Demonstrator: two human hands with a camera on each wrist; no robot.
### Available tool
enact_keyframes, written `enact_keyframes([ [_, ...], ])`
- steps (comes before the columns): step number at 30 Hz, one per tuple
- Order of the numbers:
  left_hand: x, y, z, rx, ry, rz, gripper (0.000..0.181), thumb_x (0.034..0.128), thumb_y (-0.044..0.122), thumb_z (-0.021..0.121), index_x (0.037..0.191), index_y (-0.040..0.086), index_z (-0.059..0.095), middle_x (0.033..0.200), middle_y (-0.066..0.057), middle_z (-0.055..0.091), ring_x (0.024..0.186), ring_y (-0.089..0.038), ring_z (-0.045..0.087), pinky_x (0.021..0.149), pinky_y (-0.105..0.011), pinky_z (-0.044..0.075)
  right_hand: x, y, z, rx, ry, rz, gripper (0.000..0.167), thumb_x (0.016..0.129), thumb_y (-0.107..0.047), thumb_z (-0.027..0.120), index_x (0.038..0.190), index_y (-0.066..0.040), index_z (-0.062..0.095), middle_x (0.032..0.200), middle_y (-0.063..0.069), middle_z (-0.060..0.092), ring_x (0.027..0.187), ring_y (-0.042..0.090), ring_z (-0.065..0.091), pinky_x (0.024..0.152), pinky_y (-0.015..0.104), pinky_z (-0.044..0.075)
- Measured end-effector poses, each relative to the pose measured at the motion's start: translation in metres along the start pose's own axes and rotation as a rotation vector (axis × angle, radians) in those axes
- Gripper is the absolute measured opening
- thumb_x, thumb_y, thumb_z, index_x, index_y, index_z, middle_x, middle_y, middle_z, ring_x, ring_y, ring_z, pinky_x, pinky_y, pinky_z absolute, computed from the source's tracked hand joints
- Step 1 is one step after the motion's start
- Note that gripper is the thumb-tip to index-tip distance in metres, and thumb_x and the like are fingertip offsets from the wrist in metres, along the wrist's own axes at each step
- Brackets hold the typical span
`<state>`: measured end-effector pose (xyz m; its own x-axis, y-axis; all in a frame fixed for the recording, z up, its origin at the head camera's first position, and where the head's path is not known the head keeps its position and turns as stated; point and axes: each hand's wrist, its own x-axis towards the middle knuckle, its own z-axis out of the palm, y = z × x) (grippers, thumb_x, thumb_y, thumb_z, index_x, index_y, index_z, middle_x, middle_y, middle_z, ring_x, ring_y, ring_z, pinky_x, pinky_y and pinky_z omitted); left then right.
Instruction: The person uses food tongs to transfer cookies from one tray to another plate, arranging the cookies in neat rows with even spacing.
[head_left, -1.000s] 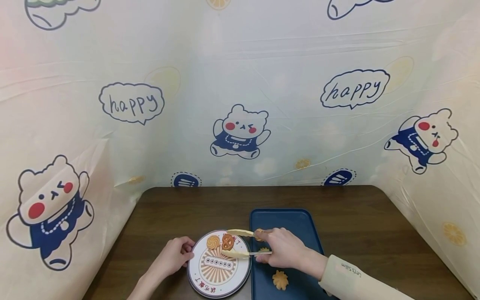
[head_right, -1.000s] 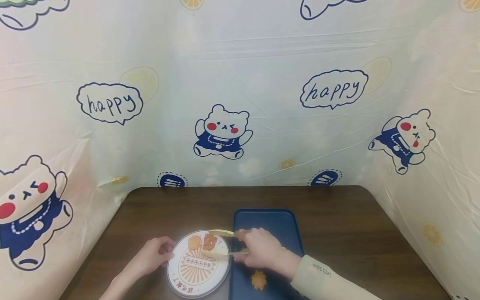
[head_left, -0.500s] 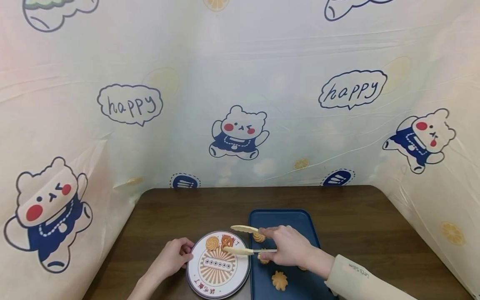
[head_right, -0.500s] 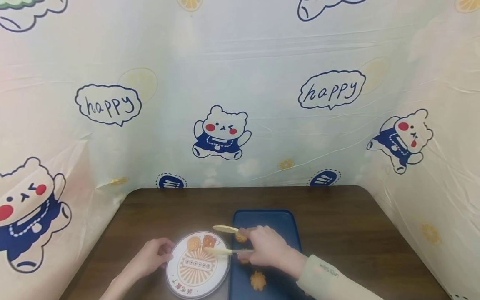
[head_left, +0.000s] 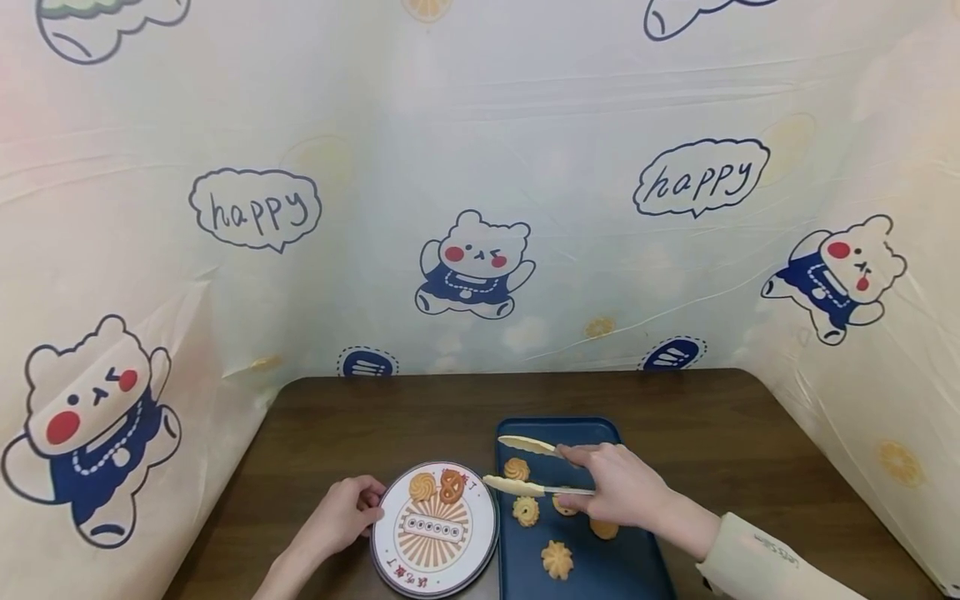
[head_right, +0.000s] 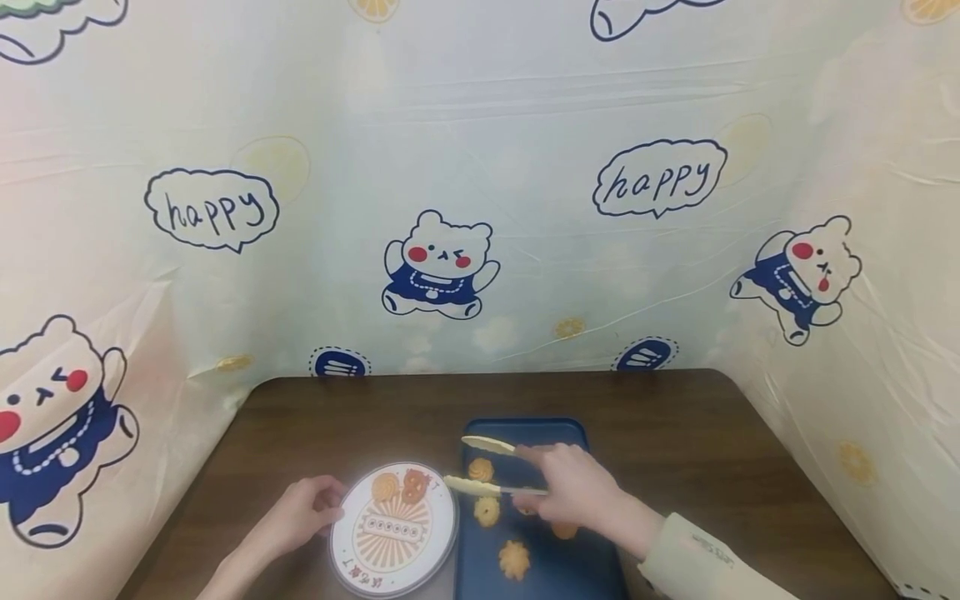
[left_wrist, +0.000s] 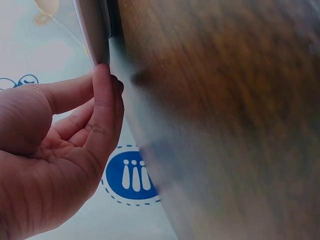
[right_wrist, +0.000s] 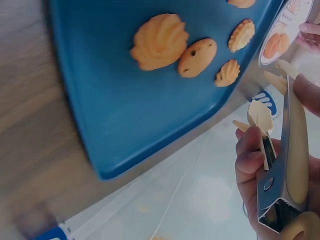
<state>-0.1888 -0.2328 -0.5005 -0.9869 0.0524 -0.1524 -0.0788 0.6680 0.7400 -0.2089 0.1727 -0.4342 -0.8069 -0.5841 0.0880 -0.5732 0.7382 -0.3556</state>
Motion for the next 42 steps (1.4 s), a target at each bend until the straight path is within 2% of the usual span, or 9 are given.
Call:
enact_keyframes([
  [7,0.0,0.0,0.0,0.001,0.003,0.002,0.017,0.0857,-0.008,0.071,0.102,-0.002,0.067,0.081,-0.005,0.056,0.07,-0.017,0.056,0.054,-0.03,0.055,-0.024,0.014,-0.009,0.001,0.007,0.049,0.064,0.087,-0.047,0.075,0.133,-0.004,0.062,0.122,0.01,0.069,0.101,0.022,0.07,0.078,0.04,0.06],
  [16,-0.001,0.001,0.001,-0.007,-0.001,0.0,0.017,0.0856,-0.008,0.071,0.101,-0.002,0.067,0.081,-0.005,0.056,0.07,-0.017,0.057,0.054,-0.031,0.056,-0.062,0.029,-0.014,0.0,0.05,0.049,0.066,0.088,-0.052,0.071,0.13,-0.002,0.064,0.118,0.012,0.07,0.096,0.021,0.071,0.072,0.036,0.06],
  [22,-0.001,0.002,0.002,-0.022,0.001,-0.003,0.017,0.0854,-0.009,0.07,0.101,-0.003,0.067,0.081,-0.006,0.056,0.069,-0.017,0.057,0.054,-0.031,0.056,-0.088,0.037,-0.014,0.011,0.049,0.104,0.069,0.087,-0.054,0.071,0.129,0.0,0.064,0.118,0.012,0.07,0.1,0.024,0.07,0.076,0.042,0.06],
  [27,-0.001,0.002,0.002,-0.015,0.005,0.003,0.017,0.0858,-0.008,0.07,0.101,-0.003,0.067,0.081,-0.005,0.056,0.069,-0.017,0.057,0.054,-0.031,0.056,-0.103,0.041,-0.014,0.084,-0.032,0.228,0.072,0.085,-0.054,0.073,0.13,0.002,0.063,0.121,0.015,0.068,0.103,0.028,0.069,0.079,0.049,0.058],
  [33,-0.001,0.0,0.002,-0.013,0.009,0.002,0.017,0.0856,-0.008,0.071,0.101,-0.003,0.067,0.081,-0.005,0.056,0.069,-0.016,0.057,0.053,-0.03,0.055,-0.113,0.044,-0.007,0.204,-0.141,0.468,0.078,0.079,-0.05,0.08,0.134,0.0,0.059,0.123,0.017,0.066,0.106,0.036,0.066,0.084,0.062,0.053],
  [35,-0.001,0.0,0.002,-0.016,0.011,0.002,0.017,0.0854,-0.008,0.071,0.101,-0.002,0.067,0.081,-0.005,0.056,0.069,-0.016,0.057,0.053,-0.03,0.055,-0.116,0.046,-0.004,0.218,-0.156,0.504,0.079,0.078,-0.049,0.08,0.135,0.001,0.058,0.124,0.018,0.066,0.106,0.037,0.065,0.084,0.064,0.052],
  [40,-0.001,0.001,0.001,-0.021,0.013,0.001,0.017,0.0853,-0.009,0.07,0.101,-0.002,0.067,0.081,-0.005,0.056,0.069,-0.017,0.057,0.054,-0.03,0.055,-0.124,0.055,0.0,0.242,-0.172,0.446,0.076,0.083,-0.045,0.078,0.134,0.007,0.056,0.123,0.026,0.064,0.103,0.04,0.066,0.081,0.064,0.053],
  [42,-0.002,0.0,0.001,-0.022,0.016,0.005,0.017,0.0851,-0.009,0.07,0.1,-0.002,0.067,0.081,-0.005,0.056,0.069,-0.017,0.057,0.053,-0.03,0.055,-0.127,0.06,0.001,0.239,-0.184,0.415,0.073,0.086,-0.044,0.075,0.133,0.008,0.056,0.122,0.026,0.064,0.1,0.035,0.067,0.079,0.061,0.055],
])
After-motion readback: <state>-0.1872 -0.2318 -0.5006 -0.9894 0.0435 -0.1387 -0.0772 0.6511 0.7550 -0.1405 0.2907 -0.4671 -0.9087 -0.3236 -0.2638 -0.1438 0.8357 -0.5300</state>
